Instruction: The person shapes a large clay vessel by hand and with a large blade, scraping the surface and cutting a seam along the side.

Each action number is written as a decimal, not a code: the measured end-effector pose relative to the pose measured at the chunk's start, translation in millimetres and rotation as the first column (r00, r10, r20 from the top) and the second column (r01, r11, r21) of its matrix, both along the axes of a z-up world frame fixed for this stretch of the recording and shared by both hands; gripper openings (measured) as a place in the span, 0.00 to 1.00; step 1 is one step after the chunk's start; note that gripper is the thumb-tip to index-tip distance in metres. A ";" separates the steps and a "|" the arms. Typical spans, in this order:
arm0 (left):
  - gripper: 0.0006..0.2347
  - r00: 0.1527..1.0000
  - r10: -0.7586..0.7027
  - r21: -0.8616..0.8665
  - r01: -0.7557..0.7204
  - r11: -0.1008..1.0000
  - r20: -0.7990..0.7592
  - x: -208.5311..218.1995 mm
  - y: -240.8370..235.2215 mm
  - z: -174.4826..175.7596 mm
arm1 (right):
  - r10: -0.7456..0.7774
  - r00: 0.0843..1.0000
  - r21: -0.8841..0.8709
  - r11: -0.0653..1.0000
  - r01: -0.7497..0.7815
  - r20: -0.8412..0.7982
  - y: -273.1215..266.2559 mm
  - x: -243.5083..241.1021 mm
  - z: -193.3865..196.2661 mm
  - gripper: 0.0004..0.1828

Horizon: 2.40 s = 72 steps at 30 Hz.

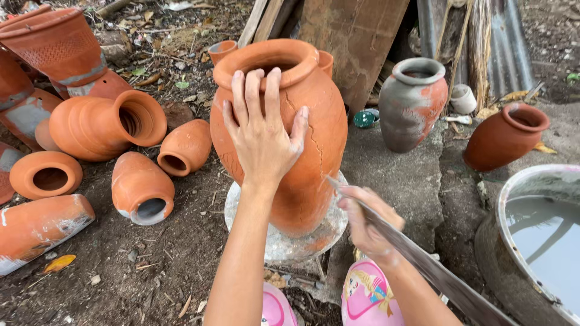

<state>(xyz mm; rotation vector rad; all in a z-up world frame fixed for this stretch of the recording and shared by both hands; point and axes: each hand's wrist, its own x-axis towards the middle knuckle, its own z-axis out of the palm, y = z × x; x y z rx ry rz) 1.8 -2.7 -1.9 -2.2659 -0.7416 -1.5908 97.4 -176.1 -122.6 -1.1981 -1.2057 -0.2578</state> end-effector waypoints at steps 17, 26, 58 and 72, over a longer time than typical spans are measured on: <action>0.06 0.946 -0.312 -0.056 0.308 0.950 -0.086 -14.8 45.5 52.3 | 0.071 0.972 -0.054 0.995 -0.085 -0.226 3.5 15.8 77.2 0.11; 0.08 0.918 -0.377 -0.325 0.322 0.889 -0.121 -11.6 56.7 64.9 | -0.098 0.987 0.371 0.928 0.045 0.125 24.9 -4.6 144.8 0.08; 0.08 0.954 -0.243 -0.255 0.194 0.947 -0.174 -5.3 54.6 42.9 | 0.195 0.956 0.159 0.974 -0.162 -0.219 76.5 22.7 122.8 0.08; 0.08 0.866 -0.494 -0.096 0.486 0.869 -0.082 -65.5 -116.8 -137.6 | 0.212 0.811 -0.050 0.957 -0.284 -0.546 -50.7 -24.8 -18.5 0.06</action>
